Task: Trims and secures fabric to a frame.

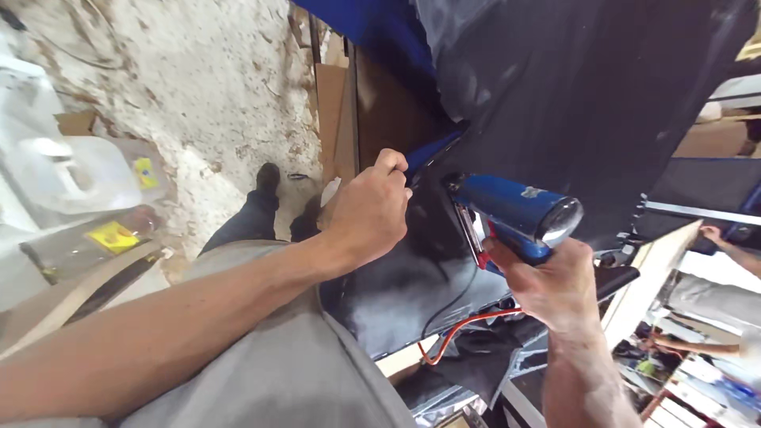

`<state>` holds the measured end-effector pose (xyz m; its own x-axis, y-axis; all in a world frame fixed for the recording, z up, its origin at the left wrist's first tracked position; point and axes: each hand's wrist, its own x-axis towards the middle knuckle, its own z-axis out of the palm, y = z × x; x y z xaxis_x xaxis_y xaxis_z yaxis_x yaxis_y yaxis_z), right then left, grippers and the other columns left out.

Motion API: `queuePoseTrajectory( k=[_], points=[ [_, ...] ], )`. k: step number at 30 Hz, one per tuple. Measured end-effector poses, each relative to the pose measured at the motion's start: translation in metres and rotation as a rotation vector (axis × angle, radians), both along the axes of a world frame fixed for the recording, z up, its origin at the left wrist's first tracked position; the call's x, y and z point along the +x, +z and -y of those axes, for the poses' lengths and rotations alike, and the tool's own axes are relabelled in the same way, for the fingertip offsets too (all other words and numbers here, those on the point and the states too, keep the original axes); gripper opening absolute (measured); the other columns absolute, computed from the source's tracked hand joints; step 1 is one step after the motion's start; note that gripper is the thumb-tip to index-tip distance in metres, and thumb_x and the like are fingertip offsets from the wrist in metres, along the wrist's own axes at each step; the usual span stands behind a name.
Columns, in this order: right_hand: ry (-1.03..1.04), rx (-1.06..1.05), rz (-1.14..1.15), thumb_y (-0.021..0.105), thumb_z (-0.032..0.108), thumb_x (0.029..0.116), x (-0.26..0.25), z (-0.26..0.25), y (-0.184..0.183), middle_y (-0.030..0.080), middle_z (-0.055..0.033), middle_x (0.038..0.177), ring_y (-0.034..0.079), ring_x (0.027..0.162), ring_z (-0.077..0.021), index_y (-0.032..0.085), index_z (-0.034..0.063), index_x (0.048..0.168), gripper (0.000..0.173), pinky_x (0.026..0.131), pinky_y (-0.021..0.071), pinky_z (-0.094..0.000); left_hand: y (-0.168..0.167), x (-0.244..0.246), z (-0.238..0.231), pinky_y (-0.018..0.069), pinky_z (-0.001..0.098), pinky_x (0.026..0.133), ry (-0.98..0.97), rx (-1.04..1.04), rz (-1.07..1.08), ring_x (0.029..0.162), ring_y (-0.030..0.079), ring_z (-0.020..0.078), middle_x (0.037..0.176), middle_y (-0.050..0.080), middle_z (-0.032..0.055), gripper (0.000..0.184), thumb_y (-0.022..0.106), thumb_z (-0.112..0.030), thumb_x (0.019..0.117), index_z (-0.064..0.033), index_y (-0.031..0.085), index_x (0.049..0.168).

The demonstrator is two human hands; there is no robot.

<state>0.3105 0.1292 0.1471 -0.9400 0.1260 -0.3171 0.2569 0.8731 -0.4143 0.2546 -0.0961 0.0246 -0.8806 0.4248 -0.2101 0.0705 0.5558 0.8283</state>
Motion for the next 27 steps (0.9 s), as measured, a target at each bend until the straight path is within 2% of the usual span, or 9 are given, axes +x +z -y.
queuePoseTrajectory(
  k=[4,7,12,17,19,21,23,25,27],
  points=[
    [0.047,0.063,0.060,0.072,0.043,0.0870,-0.011,0.011,-0.007,0.071,0.0084,0.079,0.067,0.071,0.0017,0.073,0.0183,0.095,0.026,0.062,0.0572,-0.0257,0.001,0.001,-0.003,0.0604,0.0412,0.075,0.005,-0.022,-0.012,0.093,0.068,0.0245,0.131,0.058,0.0136,0.018,0.060,-0.014,0.0982,0.0001,0.067,0.090],
    [0.101,0.086,0.068,0.071,0.044,0.0869,-0.017,0.014,-0.011,0.071,0.0082,0.078,0.066,0.070,0.0014,0.073,0.0186,0.094,0.026,0.062,0.0557,-0.0266,0.001,-0.001,-0.005,0.0605,0.0416,0.077,-0.009,-0.051,-0.012,0.093,0.068,0.0266,0.128,0.059,0.0151,0.017,0.061,-0.012,0.0965,0.0027,0.068,0.098],
    [0.131,0.088,0.064,0.071,0.042,0.0873,-0.019,0.015,-0.013,0.070,0.0075,0.077,0.066,0.070,0.0012,0.072,0.0175,0.092,0.025,0.061,0.0549,-0.0260,-0.006,0.000,-0.006,0.0597,0.0400,0.075,0.009,-0.024,-0.053,0.091,0.067,0.0263,0.122,0.061,0.0153,0.016,0.061,-0.012,0.0947,0.0026,0.068,0.096],
    [0.155,0.108,0.057,0.070,0.041,0.0866,-0.011,0.019,-0.013,0.070,0.0077,0.075,0.065,0.068,0.0008,0.073,0.0180,0.091,0.023,0.059,0.0534,-0.0275,-0.009,0.001,-0.002,0.0599,0.0416,0.076,0.021,-0.010,-0.052,0.091,0.068,0.0274,0.124,0.061,0.0165,0.019,0.059,-0.013,0.0973,0.0030,0.069,0.094],
    [0.166,0.090,0.062,0.070,0.040,0.0863,-0.005,0.021,-0.013,0.070,0.0077,0.076,0.066,0.068,0.0010,0.073,0.0180,0.093,0.023,0.059,0.0543,-0.0272,-0.012,0.001,0.011,0.0606,0.0458,0.075,0.010,-0.042,0.050,0.090,0.070,0.0282,0.128,0.061,0.0167,0.021,0.055,-0.014,0.1009,0.0026,0.068,0.098],
    [0.195,0.072,0.062,0.070,0.040,0.0856,0.001,0.025,-0.016,0.071,0.0070,0.076,0.066,0.069,0.0004,0.073,0.0178,0.093,0.023,0.060,0.0547,-0.0284,-0.020,0.003,0.030,0.0588,0.0485,0.080,0.034,-0.016,0.208,0.095,0.069,0.0263,0.131,0.060,0.0130,0.025,0.048,-0.019,0.1065,-0.0014,0.067,0.105],
    [0.213,0.076,0.047,0.070,0.041,0.0849,0.006,0.028,-0.018,0.071,0.0066,0.075,0.067,0.069,-0.0006,0.073,0.0180,0.093,0.024,0.058,0.0548,-0.0296,-0.026,0.013,0.045,0.0579,0.0452,0.079,0.124,0.059,0.262,0.097,0.067,0.0210,0.127,0.061,0.0093,0.030,0.042,-0.024,0.1088,-0.0061,0.065,0.110],
    [0.198,0.104,-0.002,0.071,0.040,0.0848,0.011,0.029,-0.012,0.072,0.0048,0.078,0.068,0.071,-0.0017,0.074,0.0155,0.096,0.028,0.060,0.0557,-0.0300,-0.025,0.024,0.051,0.0571,0.0409,0.077,0.172,0.113,0.201,0.096,0.066,0.0172,0.124,0.062,0.0080,0.032,0.040,-0.028,0.1081,-0.0077,0.066,0.107],
    [0.152,0.052,-0.078,0.074,0.034,0.0871,0.014,0.023,0.000,0.075,0.0020,0.087,0.071,0.079,-0.0018,0.071,0.0086,0.102,0.030,0.070,0.0614,-0.0279,-0.020,0.030,0.049,0.0577,0.0409,0.077,0.150,0.152,0.109,0.096,0.067,0.0185,0.124,0.064,0.0103,0.031,0.047,-0.031,0.1048,-0.0067,0.066,0.098]
  ],
)
